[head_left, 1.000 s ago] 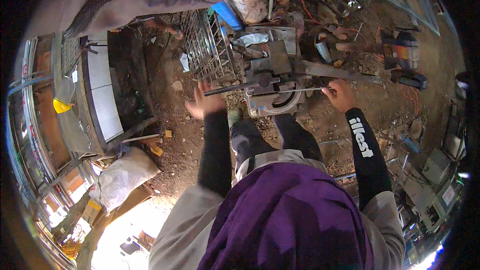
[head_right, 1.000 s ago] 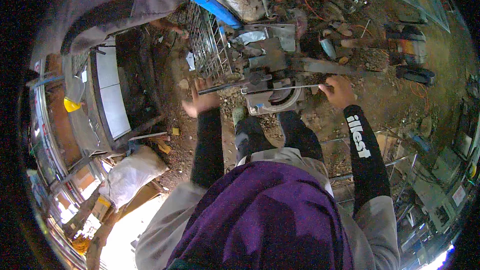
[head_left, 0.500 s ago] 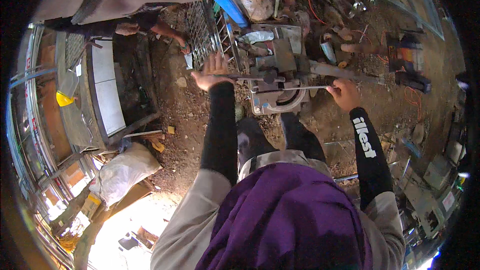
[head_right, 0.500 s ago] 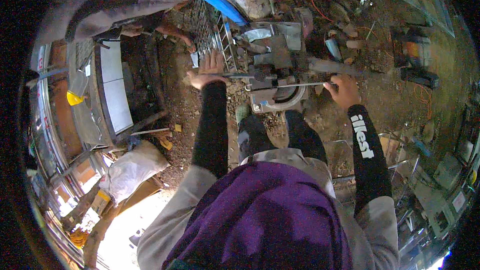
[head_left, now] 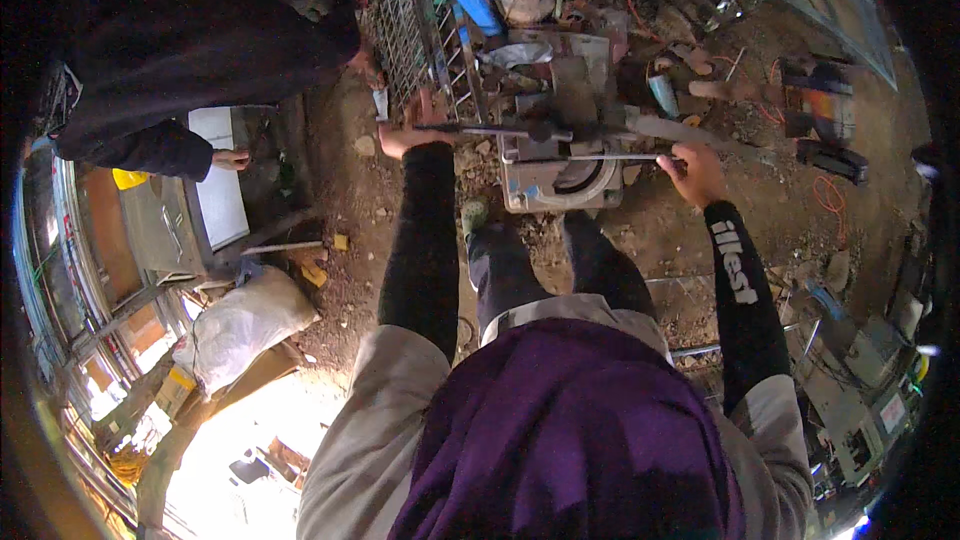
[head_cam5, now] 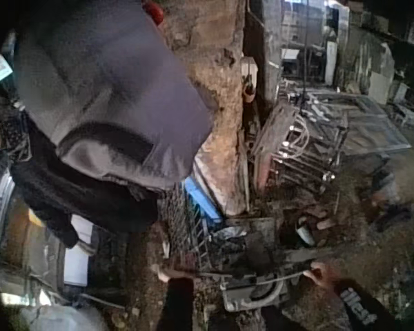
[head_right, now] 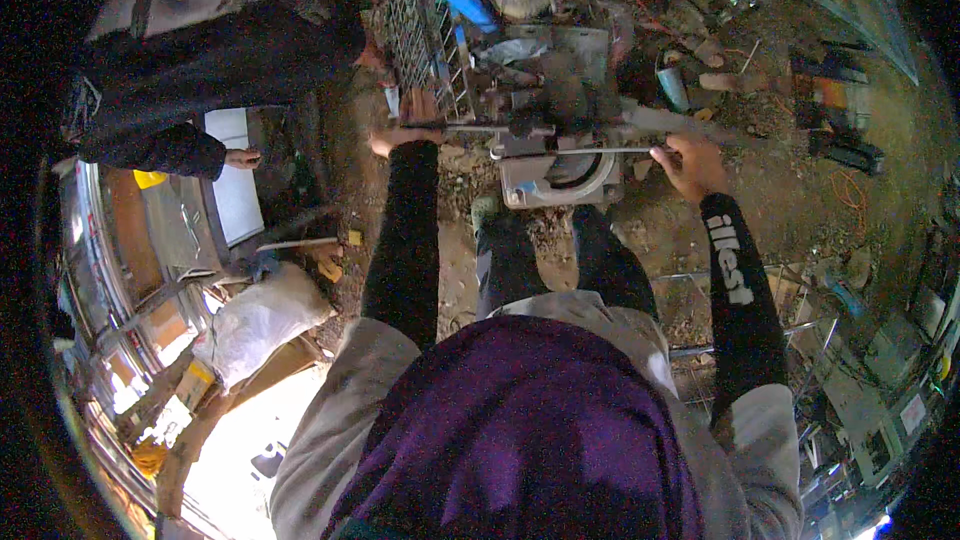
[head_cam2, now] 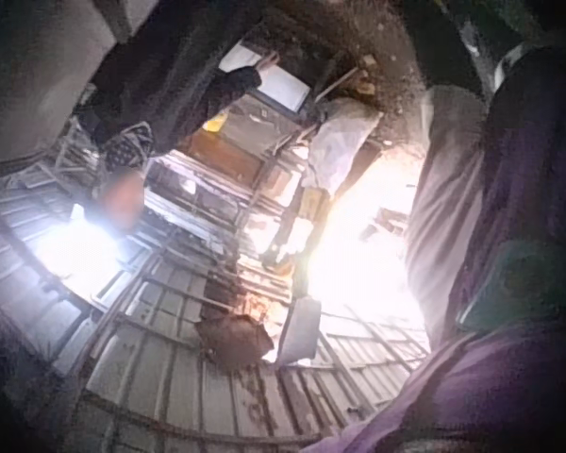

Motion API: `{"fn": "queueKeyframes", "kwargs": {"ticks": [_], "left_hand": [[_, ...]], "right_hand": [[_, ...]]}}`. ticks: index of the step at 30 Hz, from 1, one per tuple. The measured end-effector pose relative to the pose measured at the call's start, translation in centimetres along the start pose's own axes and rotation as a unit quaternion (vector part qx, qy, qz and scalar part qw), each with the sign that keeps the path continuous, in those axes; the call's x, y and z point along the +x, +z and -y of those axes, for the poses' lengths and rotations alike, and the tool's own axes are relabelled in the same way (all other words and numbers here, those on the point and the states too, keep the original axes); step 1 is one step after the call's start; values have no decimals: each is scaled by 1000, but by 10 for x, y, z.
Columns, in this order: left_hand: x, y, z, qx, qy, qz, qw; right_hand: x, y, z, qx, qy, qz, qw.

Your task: The person bends a metal rod using a manual bender, then measures and marks a long metal bar with a tape measure and marker. They clamp the bar to a workbench and grind its edges with an angle grinder.

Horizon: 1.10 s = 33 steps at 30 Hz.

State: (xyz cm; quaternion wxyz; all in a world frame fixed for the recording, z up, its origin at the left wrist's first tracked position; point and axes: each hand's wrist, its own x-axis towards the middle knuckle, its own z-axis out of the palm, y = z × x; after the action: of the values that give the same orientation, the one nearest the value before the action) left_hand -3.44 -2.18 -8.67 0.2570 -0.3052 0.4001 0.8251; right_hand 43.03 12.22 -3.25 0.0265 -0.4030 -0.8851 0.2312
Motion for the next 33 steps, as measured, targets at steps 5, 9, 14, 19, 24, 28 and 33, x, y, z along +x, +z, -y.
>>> {"fn": "queueKeyframes", "kwargs": {"ticks": [5,9,14,19,24,28,33], "left_hand": [[-54,14,-26,530,418,307,671],[-70,11,-43,677,555,446,185],[-81,24,-47,810,399,413,119],[-83,18,-39,798,442,390,126],[-85,19,-32,797,458,370,137],[-91,17,-34,793,473,360,129],[-159,-132,35,828,498,103,237]], "right_hand": [[-6,-2,-3,-17,30,8,999],[0,-15,12,-38,76,97,992],[-7,3,2,-30,41,14,999],[-8,7,5,9,50,-25,998],[-6,-2,4,-25,72,13,997],[-6,0,7,-36,25,-7,999],[-8,9,1,-42,-24,-93,994]]}}
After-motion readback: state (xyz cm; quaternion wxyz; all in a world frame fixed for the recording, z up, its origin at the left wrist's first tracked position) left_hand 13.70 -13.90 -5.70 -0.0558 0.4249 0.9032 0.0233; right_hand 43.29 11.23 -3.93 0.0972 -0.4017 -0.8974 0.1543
